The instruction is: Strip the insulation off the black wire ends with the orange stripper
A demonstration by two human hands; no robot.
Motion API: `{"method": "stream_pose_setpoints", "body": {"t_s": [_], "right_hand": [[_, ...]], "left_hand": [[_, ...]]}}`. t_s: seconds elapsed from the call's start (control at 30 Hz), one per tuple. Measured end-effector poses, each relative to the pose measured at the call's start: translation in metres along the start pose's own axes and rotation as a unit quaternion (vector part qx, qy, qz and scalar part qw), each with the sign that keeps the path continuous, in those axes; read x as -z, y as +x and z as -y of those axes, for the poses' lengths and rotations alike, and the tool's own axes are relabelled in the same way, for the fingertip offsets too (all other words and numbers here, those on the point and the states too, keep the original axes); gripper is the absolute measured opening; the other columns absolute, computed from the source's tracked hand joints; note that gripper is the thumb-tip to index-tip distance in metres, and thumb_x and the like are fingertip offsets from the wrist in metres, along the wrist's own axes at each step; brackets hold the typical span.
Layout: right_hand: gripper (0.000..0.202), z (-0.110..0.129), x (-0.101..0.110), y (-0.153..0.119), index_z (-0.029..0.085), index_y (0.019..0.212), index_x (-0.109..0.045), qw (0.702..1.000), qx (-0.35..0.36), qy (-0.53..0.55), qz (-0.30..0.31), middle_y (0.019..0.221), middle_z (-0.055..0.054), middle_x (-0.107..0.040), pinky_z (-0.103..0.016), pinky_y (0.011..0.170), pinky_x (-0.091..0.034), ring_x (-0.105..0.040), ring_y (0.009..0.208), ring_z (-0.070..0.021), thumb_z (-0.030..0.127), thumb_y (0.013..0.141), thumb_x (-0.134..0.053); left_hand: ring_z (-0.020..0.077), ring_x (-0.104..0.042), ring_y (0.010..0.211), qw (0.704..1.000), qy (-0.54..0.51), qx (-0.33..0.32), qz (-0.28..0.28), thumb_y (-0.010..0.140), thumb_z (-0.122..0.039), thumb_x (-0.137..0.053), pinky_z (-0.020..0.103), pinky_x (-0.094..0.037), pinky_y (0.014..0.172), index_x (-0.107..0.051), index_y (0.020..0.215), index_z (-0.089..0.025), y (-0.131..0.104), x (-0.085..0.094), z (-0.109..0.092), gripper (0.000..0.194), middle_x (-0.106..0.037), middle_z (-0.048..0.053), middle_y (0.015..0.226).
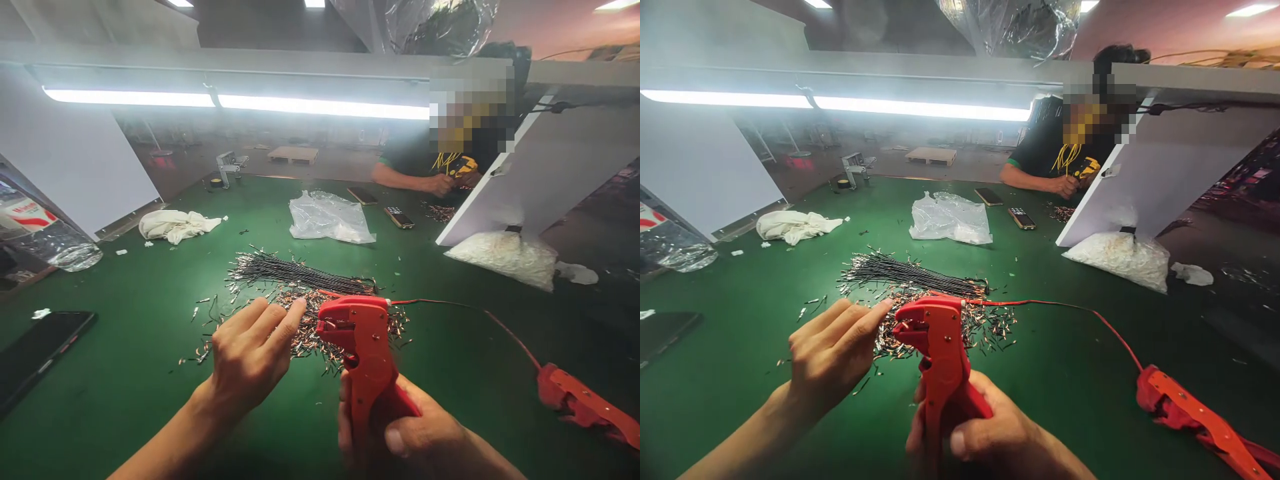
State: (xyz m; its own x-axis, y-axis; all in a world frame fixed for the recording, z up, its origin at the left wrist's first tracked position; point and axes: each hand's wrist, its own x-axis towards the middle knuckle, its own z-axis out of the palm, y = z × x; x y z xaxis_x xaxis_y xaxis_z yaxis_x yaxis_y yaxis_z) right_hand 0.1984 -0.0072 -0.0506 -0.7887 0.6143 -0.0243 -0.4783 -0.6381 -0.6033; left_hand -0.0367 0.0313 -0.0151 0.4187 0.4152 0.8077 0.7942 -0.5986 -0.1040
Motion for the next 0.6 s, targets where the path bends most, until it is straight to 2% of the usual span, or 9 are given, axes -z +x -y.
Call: {"method": "stream_pose_setpoints", "body": {"t_s": [0.1,0.2,0.4,0.47,0.6], "right_hand": [[0.044,0.000,0.003,0.001,0.013,0.113,-0.059,1.000,0.003,-0.002,0.012,0.097,-0.012,-0.071,-0.029,0.075,-0.048,-0.067,0.084,-0.0187,0.019,0.071,-0.070],[0.042,-0.001,0.005,0.001,0.012,0.110,-0.060,1.000,0.001,0.019,0.013,0.094,-0.013,-0.072,-0.029,0.071,-0.050,-0.068,0.079,-0.0196,0.019,0.069,-0.067],[0.045,-0.003,0.003,0.004,0.010,0.111,-0.059,0.998,-0.003,0.056,-0.005,0.091,-0.014,-0.072,-0.032,0.067,-0.051,-0.069,0.075,-0.0212,0.017,0.067,-0.059],[0.044,-0.001,-0.001,0.006,0.011,0.112,-0.059,0.997,0.017,0.066,-0.018,0.091,-0.013,-0.071,-0.032,0.069,-0.051,-0.068,0.077,-0.0206,0.016,0.068,-0.058],[0.046,0.005,-0.005,0.008,0.012,0.110,-0.059,0.996,0.045,0.072,-0.028,0.088,-0.011,-0.069,-0.037,0.072,-0.050,-0.066,0.077,-0.0213,0.016,0.065,-0.055]], "left_hand": [[0.0118,-0.050,0.057,1.000,-0.015,-0.015,0.008,0.080,0.000,-0.058,0.023,-0.041,0.055,-0.058,0.117,-0.016,-0.002,0.000,0.003,0.041,-0.066,-0.001,0.066],[0.0111,-0.052,0.059,0.998,-0.070,0.005,-0.007,0.080,0.001,-0.057,0.023,-0.043,0.056,-0.059,0.114,-0.019,-0.003,-0.002,0.002,0.039,-0.067,0.000,0.069],[0.0094,-0.059,0.058,0.965,-0.201,0.159,-0.054,0.086,-0.006,-0.056,0.022,-0.047,0.056,-0.061,0.100,-0.021,0.003,-0.004,-0.010,0.021,-0.067,-0.001,0.069],[0.0097,-0.060,0.059,0.971,-0.189,0.143,-0.039,0.085,-0.005,-0.056,0.022,-0.048,0.057,-0.060,0.100,-0.020,0.001,-0.005,-0.014,0.022,-0.067,-0.001,0.069],[0.0106,-0.053,0.055,0.994,-0.103,0.040,0.022,0.079,0.000,-0.061,0.023,-0.042,0.053,-0.060,0.106,-0.016,-0.009,-0.006,-0.020,0.031,-0.064,-0.001,0.064]]}}
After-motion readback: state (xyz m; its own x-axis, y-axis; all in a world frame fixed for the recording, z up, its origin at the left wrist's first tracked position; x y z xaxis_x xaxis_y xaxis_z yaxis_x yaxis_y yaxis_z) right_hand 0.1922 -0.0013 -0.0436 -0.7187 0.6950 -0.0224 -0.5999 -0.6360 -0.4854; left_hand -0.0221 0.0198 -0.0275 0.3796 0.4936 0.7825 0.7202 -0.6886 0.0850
